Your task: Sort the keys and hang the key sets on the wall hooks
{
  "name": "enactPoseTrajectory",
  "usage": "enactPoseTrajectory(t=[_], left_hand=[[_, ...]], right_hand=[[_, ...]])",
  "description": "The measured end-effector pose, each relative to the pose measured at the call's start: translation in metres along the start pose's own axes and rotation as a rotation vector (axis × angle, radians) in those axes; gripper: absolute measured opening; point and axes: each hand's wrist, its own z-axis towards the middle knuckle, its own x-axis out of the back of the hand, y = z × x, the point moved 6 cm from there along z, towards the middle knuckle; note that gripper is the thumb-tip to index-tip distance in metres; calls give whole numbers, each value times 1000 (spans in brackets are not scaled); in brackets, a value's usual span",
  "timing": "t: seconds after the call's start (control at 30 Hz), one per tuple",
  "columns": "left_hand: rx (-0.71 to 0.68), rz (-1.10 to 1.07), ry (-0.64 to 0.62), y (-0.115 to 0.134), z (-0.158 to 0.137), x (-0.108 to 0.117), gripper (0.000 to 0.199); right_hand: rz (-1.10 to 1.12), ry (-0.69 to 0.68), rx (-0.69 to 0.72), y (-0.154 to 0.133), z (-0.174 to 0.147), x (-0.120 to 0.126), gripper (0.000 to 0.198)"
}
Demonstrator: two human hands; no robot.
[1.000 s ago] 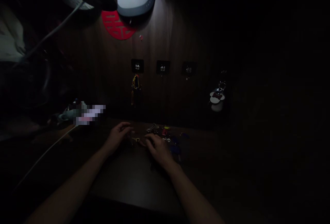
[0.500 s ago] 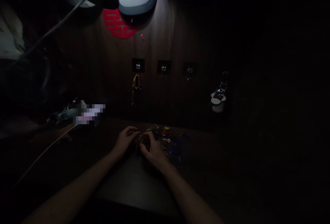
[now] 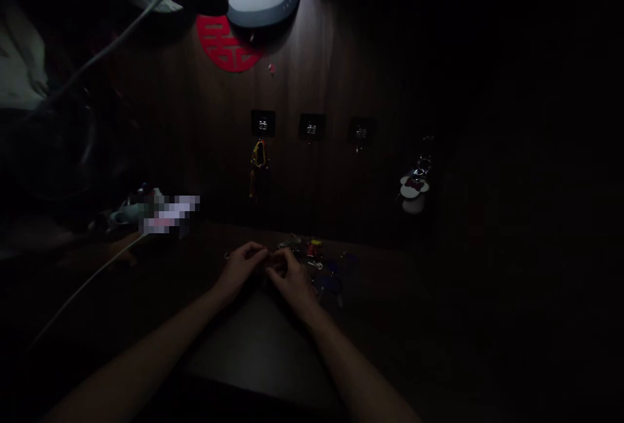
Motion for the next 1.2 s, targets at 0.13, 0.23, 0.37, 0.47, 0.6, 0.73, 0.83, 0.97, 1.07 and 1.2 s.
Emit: enactPoseTrajectory(t=[0.13, 0.23, 0.37, 0.47, 0.6, 0.73, 0.83, 0.97, 1.07, 1.2], left_hand=[[24, -53, -37, -2, -1, -4, 21], [45, -128, -92, -5, -2, -9, 23], [93, -280, -127, -2, -4, -10, 22], [113, -409, -143, 6, -5, -6, 20], [125, -489, -170, 15, -4, -2, 22], [88, -487, -166, 24, 2, 2, 24], [67, -419, -134, 32, 15, 8, 30], [-65, -353, 21, 56, 45, 24, 30], [-193, -295, 59, 84, 68, 29, 31], [-339, -124, 160, 124, 93, 30, 28]], right_hand=[[-82, 4, 5, -2, -1, 0, 23], [-162, -16, 42, -6, -4, 0, 19], [-190, -38, 98, -9, -5, 0, 17], [-182, -20, 111, -9, -3, 3, 16], [-181, 9, 123, -10, -2, 8, 13], [-219, 22, 173, -10, -4, 10, 14], [-247, 29, 192, -8, -4, 12, 15], [-281, 27, 199, -8, -4, 14, 17], [-311, 14, 183, -11, -5, 14, 17], [-327, 7, 183, -14, -6, 15, 18]])
